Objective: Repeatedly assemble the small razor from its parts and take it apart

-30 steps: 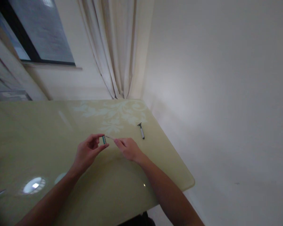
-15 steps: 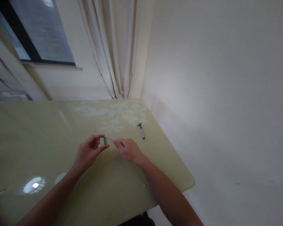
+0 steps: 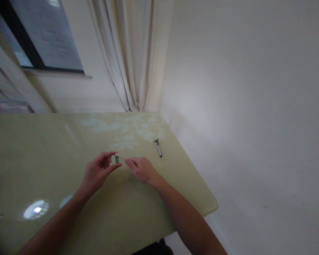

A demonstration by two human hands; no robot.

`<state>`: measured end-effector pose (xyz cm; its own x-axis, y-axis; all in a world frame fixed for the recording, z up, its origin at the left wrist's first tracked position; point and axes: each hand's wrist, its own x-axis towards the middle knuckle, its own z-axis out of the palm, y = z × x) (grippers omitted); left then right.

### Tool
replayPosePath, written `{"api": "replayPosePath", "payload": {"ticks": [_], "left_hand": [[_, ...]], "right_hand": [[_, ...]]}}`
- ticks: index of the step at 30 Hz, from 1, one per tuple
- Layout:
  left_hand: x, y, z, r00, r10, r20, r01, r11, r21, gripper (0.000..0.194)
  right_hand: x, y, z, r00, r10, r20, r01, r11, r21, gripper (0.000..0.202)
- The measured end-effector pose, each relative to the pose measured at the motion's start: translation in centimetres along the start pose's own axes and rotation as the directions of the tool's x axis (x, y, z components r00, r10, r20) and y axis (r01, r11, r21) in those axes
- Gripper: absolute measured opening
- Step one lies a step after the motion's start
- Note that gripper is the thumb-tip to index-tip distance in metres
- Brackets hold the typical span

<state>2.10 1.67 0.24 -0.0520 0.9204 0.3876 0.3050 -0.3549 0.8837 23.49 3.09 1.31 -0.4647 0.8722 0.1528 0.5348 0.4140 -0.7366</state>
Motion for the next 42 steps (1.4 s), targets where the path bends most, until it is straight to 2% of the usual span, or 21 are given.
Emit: {"api": "replayPosePath", "payload": {"ticks": [3, 8, 12, 17, 21, 26, 31, 35, 39, 42], "left_hand": [[0.0, 0.0, 0.0, 1.0, 0.008, 0.001, -0.008, 1.0, 0.014, 0.041], [-0.1, 0.2, 0.1, 0.999, 0.046, -0.007, -0.046, 0.999, 0.027, 0.039], [0.0, 0.1, 0.0, 0.999, 0.036, -0.01, -0.036, 0.999, 0.022, 0.04], [0.1, 0.0, -0.1, 1.0, 0.023, -0.007, -0.022, 1.0, 0.019, 0.04], [0.1, 0.1, -0.1, 1.0, 0.02, -0.008, -0.02, 1.0, 0.021, 0.04], [0.1, -0.2, -0.2, 1.0, 0.01, 0.005, -0.01, 1.0, -0.002, 0.04], [0.2, -0.6, -0.2, 1.0, 0.003, -0.005, -0.003, 1.0, -0.002, 0.042], [0.2, -0.6, -0.2, 1.0, 0.003, 0.01, -0.003, 1.0, -0.012, 0.042], [0.2, 0.0, -0.3, 1.0, 0.02, 0.006, -0.02, 1.0, 0.005, 0.04], [0.2, 0.3, -0.3, 0.999, 0.038, 0.0, -0.038, 0.999, 0.015, 0.037]], "right_hand": [[0.0, 0.0, 0.0, 0.999, 0.024, -0.046, -0.026, 0.999, -0.032, 0.054], [-0.1, -0.1, -0.1, 1.0, 0.0, 0.001, 0.0, 0.998, -0.058, 0.053], [-0.1, -0.2, -0.3, 0.996, 0.054, -0.073, -0.06, 0.995, -0.083, 0.054], [-0.1, -0.4, -0.2, 0.999, -0.033, 0.041, 0.035, 0.999, -0.039, 0.054], [-0.2, -0.2, -0.2, 0.999, 0.032, -0.024, -0.034, 0.996, -0.087, 0.054], [-0.2, -0.1, -0.2, 0.998, -0.039, 0.051, 0.042, 0.997, -0.071, 0.053], [-0.2, -0.1, -0.5, 1.0, 0.018, -0.019, -0.02, 0.994, -0.103, 0.054], [-0.3, 0.1, -0.7, 0.997, -0.035, 0.065, 0.039, 0.998, -0.049, 0.055], [-0.2, 0.2, -1.0, 0.999, -0.007, 0.036, 0.01, 0.997, -0.08, 0.054], [-0.3, 0.1, -1.2, 0.998, -0.033, 0.06, 0.035, 0.999, -0.023, 0.054]]}}
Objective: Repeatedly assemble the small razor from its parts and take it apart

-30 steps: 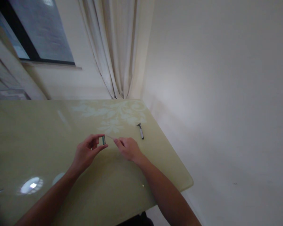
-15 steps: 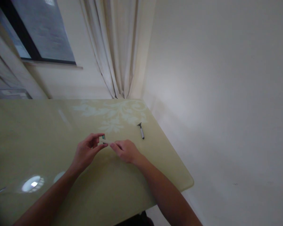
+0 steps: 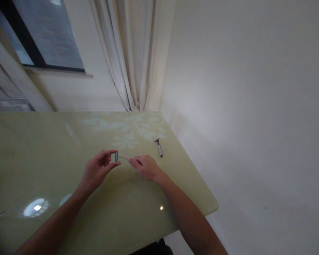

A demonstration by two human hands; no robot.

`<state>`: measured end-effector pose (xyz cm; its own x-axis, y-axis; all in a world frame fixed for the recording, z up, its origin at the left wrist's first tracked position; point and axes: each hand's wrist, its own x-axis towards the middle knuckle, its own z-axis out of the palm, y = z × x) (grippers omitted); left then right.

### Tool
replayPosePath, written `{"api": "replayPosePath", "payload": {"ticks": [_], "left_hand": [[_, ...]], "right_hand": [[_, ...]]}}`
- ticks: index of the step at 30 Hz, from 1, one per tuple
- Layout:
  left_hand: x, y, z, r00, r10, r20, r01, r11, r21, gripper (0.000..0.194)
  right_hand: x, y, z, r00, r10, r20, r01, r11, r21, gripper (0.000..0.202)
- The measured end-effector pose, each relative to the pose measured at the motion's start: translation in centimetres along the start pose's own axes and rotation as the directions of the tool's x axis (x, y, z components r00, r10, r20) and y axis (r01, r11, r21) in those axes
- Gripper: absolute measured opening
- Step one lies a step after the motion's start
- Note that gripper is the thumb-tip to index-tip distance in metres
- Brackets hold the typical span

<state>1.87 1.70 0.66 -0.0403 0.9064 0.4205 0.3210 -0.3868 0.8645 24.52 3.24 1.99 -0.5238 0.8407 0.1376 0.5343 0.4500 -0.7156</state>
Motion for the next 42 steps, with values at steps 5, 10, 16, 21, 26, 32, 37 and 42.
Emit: {"api": "replayPosePath", "payload": {"ticks": [5, 10, 16, 21, 26, 32, 37, 42], "left_hand": [[-0.07, -0.1, 0.01, 1.0, 0.019, -0.015, -0.018, 1.0, 0.008, 0.037], [-0.03, -0.05, -0.05, 0.999, 0.038, -0.002, -0.038, 0.999, 0.022, 0.036], [0.05, -0.23, -0.05, 0.998, 0.057, -0.002, -0.057, 0.998, 0.02, 0.036], [0.01, -0.53, -0.05, 0.998, 0.064, 0.009, -0.065, 0.998, 0.026, 0.035], [-0.08, -0.43, -0.05, 0.998, 0.068, 0.006, -0.068, 0.997, 0.037, 0.035], [-0.08, -0.33, -0.08, 0.998, 0.064, 0.007, -0.064, 0.998, 0.03, 0.035], [-0.14, -0.29, -0.09, 0.998, 0.06, 0.016, -0.06, 0.998, 0.034, 0.035], [-0.26, -0.24, -0.09, 0.999, 0.049, 0.005, -0.05, 0.998, 0.03, 0.036]], "right_hand": [[-0.04, 0.1, -0.16, 1.0, -0.009, 0.002, 0.009, 1.0, -0.022, 0.054], [-0.07, 0.28, -0.21, 0.999, -0.023, 0.027, 0.023, 1.0, 0.001, 0.054], [0.0, 0.32, -0.3, 1.0, 0.002, -0.013, -0.002, 0.998, -0.069, 0.054], [0.05, 0.42, -0.2, 0.999, -0.015, 0.052, 0.017, 0.999, -0.047, 0.054], [0.11, 0.39, -0.2, 1.0, -0.008, 0.0, 0.008, 0.998, -0.06, 0.054], [0.04, 0.22, -0.08, 1.0, -0.01, 0.014, 0.01, 0.999, -0.049, 0.054], [0.02, 0.21, -0.26, 1.0, -0.013, 0.018, 0.014, 0.999, -0.032, 0.054], [0.02, 0.04, -0.29, 1.0, 0.007, -0.009, -0.008, 0.998, -0.066, 0.053]]}}
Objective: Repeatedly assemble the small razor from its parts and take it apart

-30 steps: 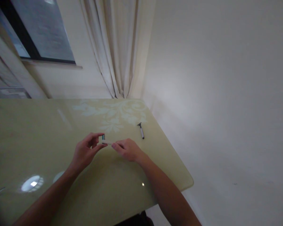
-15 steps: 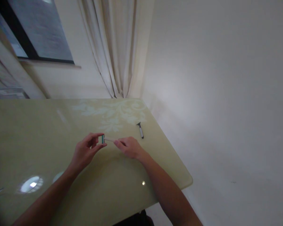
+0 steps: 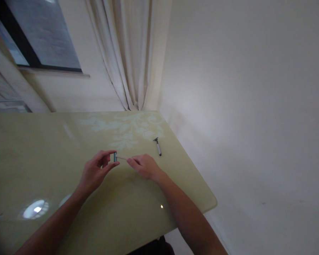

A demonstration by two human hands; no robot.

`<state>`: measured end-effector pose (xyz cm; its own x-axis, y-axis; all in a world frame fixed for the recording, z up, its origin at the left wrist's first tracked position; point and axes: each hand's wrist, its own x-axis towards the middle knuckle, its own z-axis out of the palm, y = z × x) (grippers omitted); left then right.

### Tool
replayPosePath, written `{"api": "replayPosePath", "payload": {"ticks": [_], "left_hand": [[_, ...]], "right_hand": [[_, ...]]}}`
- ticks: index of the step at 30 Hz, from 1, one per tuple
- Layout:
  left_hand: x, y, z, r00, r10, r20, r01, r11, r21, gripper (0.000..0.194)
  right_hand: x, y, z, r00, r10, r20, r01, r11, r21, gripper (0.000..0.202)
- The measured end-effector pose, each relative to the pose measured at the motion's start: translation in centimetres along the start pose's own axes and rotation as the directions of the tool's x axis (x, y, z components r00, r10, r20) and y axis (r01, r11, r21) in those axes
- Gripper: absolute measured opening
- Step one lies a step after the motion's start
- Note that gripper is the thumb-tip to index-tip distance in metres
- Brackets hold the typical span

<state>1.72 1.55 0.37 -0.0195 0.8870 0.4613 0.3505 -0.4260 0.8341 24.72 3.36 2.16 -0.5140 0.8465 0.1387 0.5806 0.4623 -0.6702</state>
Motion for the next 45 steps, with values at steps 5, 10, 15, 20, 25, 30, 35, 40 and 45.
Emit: {"api": "replayPosePath", "payload": {"ticks": [5, 10, 15, 20, 25, 30, 35, 40, 45], "left_hand": [[0.1, -0.2, 0.0, 1.0, 0.001, 0.022, -0.001, 1.0, 0.008, 0.036], [0.1, -0.1, 0.2, 1.0, 0.002, 0.023, -0.002, 1.0, 0.004, 0.036], [-0.1, 0.2, 0.2, 0.999, -0.01, 0.046, 0.01, 1.0, 0.0, 0.037], [-0.1, 0.5, 0.0, 0.998, -0.021, 0.053, 0.021, 1.0, -0.004, 0.036], [0.0, 0.7, 0.1, 0.998, -0.023, 0.053, 0.023, 1.0, -0.002, 0.037], [0.0, 0.9, 0.1, 0.998, -0.022, 0.055, 0.023, 1.0, -0.009, 0.037], [0.0, 0.9, 0.1, 0.998, -0.034, 0.05, 0.035, 0.999, -0.018, 0.037], [0.0, 0.6, 0.1, 0.998, -0.04, 0.057, 0.042, 0.999, -0.02, 0.037], [0.0, 0.6, 0.1, 0.997, -0.04, 0.062, 0.041, 0.999, -0.011, 0.038]], "right_hand": [[0.1, 0.1, 0.2, 0.999, -0.026, 0.024, 0.026, 0.999, 0.031, 0.054], [0.2, 0.2, 0.3, 0.999, 0.002, -0.032, -0.002, 1.0, 0.006, 0.054], [0.1, 0.2, 0.2, 1.0, -0.013, -0.01, 0.014, 1.0, 0.025, 0.055], [0.1, 0.2, 0.2, 0.999, 0.023, -0.035, -0.023, 1.0, 0.011, 0.055], [0.1, 0.0, 0.1, 1.0, 0.01, -0.021, -0.009, 0.999, 0.034, 0.055], [0.1, 0.0, 0.1, 1.0, 0.013, 0.004, -0.013, 0.999, 0.048, 0.055], [0.1, 0.1, 0.2, 0.999, 0.013, -0.033, -0.012, 1.0, 0.019, 0.055], [0.1, 0.0, 0.1, 1.0, -0.031, 0.005, 0.031, 0.998, 0.056, 0.055], [0.1, -0.2, 0.1, 0.999, 0.028, -0.037, -0.028, 1.0, 0.006, 0.055]]}}
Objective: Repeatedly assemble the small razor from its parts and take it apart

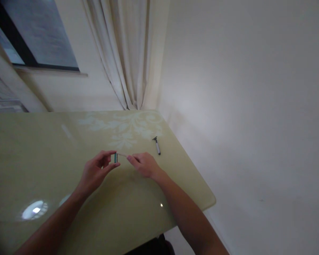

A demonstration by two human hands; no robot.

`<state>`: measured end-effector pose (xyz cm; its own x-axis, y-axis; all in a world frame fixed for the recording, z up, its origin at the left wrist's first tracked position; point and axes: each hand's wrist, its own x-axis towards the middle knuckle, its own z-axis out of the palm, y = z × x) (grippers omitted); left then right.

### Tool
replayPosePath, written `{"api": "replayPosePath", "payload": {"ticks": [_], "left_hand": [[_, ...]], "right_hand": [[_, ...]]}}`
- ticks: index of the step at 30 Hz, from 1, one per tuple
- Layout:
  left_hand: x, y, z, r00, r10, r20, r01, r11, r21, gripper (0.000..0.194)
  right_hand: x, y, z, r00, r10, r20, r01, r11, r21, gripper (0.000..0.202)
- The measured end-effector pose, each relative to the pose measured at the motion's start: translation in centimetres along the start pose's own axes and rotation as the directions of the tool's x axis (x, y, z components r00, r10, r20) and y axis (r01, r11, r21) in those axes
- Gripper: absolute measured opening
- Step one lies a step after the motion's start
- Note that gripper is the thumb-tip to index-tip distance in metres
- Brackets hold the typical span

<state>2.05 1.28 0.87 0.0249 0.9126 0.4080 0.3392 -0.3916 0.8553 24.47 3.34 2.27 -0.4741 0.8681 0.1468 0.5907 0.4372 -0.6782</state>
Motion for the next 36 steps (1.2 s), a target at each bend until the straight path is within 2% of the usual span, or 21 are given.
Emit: {"api": "replayPosePath", "payload": {"ticks": [4, 8, 13, 17, 22, 26, 31, 36], "left_hand": [[-0.05, -0.02, 0.04, 1.0, 0.0, 0.002, 0.0, 1.0, -0.008, 0.037], [0.0, -0.24, 0.04, 1.0, 0.0, -0.003, 0.0, 1.0, 0.003, 0.037], [0.05, -0.24, -0.06, 1.0, -0.005, -0.004, 0.005, 1.0, 0.008, 0.038], [-0.02, 0.0, -0.07, 1.0, -0.002, -0.01, 0.002, 1.0, 0.005, 0.038], [-0.01, -0.01, 0.08, 1.0, 0.008, -0.014, -0.008, 1.0, 0.007, 0.038], [0.04, 0.0, 0.15, 1.0, 0.0, -0.02, 0.0, 1.0, 0.011, 0.038], [0.1, -0.1, 0.14, 1.0, 0.0, -0.016, -0.001, 1.0, -0.006, 0.038], [0.15, -0.24, 0.14, 1.0, -0.013, -0.02, 0.013, 1.0, -0.005, 0.038]], "right_hand": [[-0.03, 0.0, 0.09, 1.0, -0.025, 0.016, 0.025, 0.999, 0.029, 0.055], [-0.01, -0.14, 0.1, 1.0, 0.026, -0.011, -0.026, 1.0, -0.018, 0.056], [0.05, -0.12, 0.01, 1.0, 0.009, 0.026, -0.009, 1.0, 0.01, 0.056], [0.12, -0.01, -0.07, 0.998, 0.052, -0.02, -0.052, 0.999, 0.0, 0.057], [0.05, -0.16, -0.04, 0.998, 0.006, 0.07, -0.011, 0.998, 0.069, 0.056], [0.01, -0.1, -0.07, 0.999, 0.029, 0.018, -0.03, 0.999, 0.031, 0.056], [0.0, 0.07, 0.01, 0.997, -0.014, 0.072, 0.01, 0.998, 0.06, 0.055], [0.02, 0.16, -0.1, 1.0, 0.009, -0.002, -0.009, 1.0, 0.018, 0.056]]}}
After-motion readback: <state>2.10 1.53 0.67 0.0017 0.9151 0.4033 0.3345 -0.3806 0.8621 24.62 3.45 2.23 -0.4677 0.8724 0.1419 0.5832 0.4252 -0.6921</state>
